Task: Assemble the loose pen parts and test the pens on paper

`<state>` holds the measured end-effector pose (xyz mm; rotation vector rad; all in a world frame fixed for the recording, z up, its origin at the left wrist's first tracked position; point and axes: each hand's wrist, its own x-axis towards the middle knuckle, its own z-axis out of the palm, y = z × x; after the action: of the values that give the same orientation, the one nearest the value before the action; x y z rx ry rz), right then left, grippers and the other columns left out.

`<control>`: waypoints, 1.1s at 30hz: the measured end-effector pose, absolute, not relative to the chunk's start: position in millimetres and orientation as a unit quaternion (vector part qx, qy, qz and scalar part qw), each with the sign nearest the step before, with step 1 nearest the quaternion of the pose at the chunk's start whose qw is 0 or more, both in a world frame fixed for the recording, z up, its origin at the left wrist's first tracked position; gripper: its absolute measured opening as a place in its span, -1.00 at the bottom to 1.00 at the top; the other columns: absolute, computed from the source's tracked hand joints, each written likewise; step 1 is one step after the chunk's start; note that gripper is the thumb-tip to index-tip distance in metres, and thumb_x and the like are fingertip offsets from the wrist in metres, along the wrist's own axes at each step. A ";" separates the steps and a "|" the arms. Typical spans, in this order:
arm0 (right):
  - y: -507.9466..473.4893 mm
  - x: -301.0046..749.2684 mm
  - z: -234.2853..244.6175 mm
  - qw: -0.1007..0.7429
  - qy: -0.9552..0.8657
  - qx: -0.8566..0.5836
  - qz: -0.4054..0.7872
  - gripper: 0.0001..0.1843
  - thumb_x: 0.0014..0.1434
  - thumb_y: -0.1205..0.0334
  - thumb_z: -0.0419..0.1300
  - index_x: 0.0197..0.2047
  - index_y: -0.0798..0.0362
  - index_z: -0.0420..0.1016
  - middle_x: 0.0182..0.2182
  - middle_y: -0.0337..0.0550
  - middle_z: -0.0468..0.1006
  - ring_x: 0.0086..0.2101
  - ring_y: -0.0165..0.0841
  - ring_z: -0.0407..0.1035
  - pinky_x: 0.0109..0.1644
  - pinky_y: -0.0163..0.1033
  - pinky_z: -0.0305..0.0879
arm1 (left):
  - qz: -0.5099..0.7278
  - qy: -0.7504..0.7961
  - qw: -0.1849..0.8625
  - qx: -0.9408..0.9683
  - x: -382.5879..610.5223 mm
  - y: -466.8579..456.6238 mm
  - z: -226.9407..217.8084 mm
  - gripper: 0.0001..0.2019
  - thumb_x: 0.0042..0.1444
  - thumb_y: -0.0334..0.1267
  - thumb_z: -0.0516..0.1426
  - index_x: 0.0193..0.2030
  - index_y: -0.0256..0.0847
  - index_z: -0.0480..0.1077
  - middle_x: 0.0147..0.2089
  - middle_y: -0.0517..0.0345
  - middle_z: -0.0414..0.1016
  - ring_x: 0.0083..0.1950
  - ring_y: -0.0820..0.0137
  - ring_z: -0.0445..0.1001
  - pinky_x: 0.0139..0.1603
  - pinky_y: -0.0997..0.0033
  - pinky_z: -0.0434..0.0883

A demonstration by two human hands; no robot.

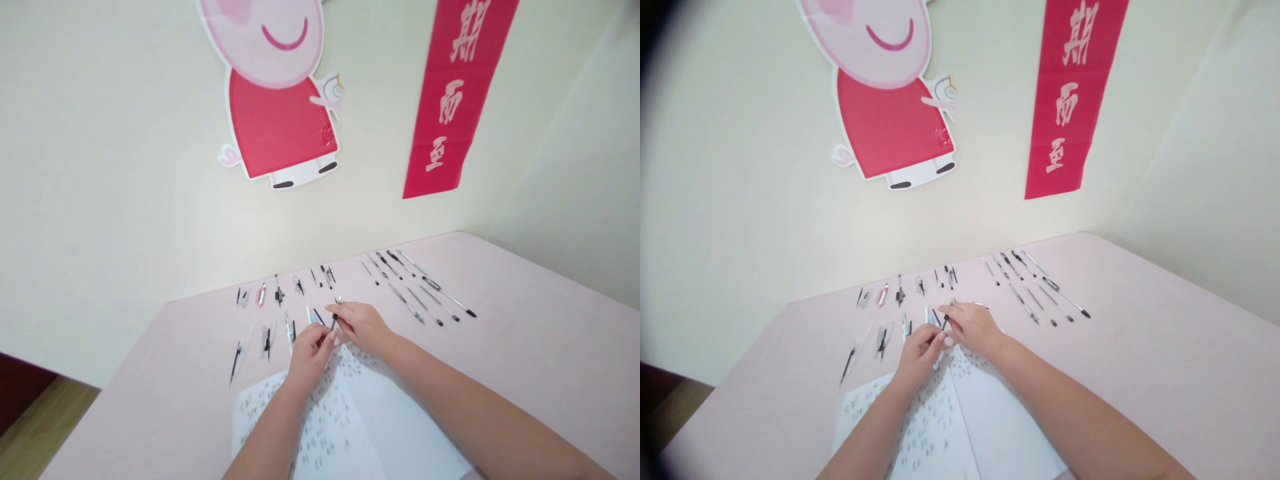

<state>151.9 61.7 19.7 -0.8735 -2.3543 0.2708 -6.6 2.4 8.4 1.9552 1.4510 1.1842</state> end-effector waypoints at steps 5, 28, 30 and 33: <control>66.3 154.6 15.0 0.336 -0.849 -0.378 0.152 -0.63 0.09 0.42 0.01 -0.05 0.07 0.43 -0.17 -0.06 0.54 -0.19 -0.29 0.40 -0.09 -0.22 0.25 | 0.427 0.517 0.241 0.702 -8.2 1.4 6.2 -0.58 0.21 -0.07 -0.14 -0.45 -0.24 0.40 -0.49 0.14 0.35 -0.39 0.41 0.34 -0.32 0.42 0.27; 8.9 178.5 -0.6 0.357 -0.604 -0.421 0.575 -0.82 -0.05 0.16 0.17 -0.40 0.09 0.34 -0.60 -0.28 0.37 -0.57 -0.45 0.27 -0.51 -0.36 0.18 | 0.423 0.533 0.261 0.685 -8.5 3.2 0.1 -0.57 0.22 -0.06 -0.15 -0.37 -0.24 0.44 -0.43 0.13 0.41 -0.33 0.40 0.40 -0.25 0.39 0.32; 4.3 182.3 -5.1 0.347 -0.609 -0.417 0.579 -0.85 -0.04 0.20 0.15 -0.41 0.09 0.31 -0.63 -0.30 0.34 -0.58 -0.46 0.24 -0.49 -0.35 0.17 | 0.418 0.536 0.261 0.686 -8.2 3.1 -0.2 -0.57 0.22 -0.06 -0.15 -0.37 -0.24 0.44 -0.43 0.13 0.41 -0.33 0.40 0.40 -0.25 0.39 0.32; 0.4 188.1 -8.8 0.337 -0.642 -0.415 0.549 -0.91 -0.04 0.26 0.12 -0.42 0.10 0.32 -0.61 -0.31 0.31 -0.56 -0.47 0.21 -0.47 -0.35 0.14 | 0.413 0.535 0.264 0.688 -8.0 2.7 -0.1 -0.57 0.22 -0.07 -0.15 -0.37 -0.24 0.44 -0.43 0.13 0.43 -0.33 0.40 0.41 -0.24 0.39 0.32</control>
<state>188.1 0.4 -8.8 -1.0812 -1.6741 1.4322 -8.0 2.7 -0.1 1.8593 1.4476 1.1169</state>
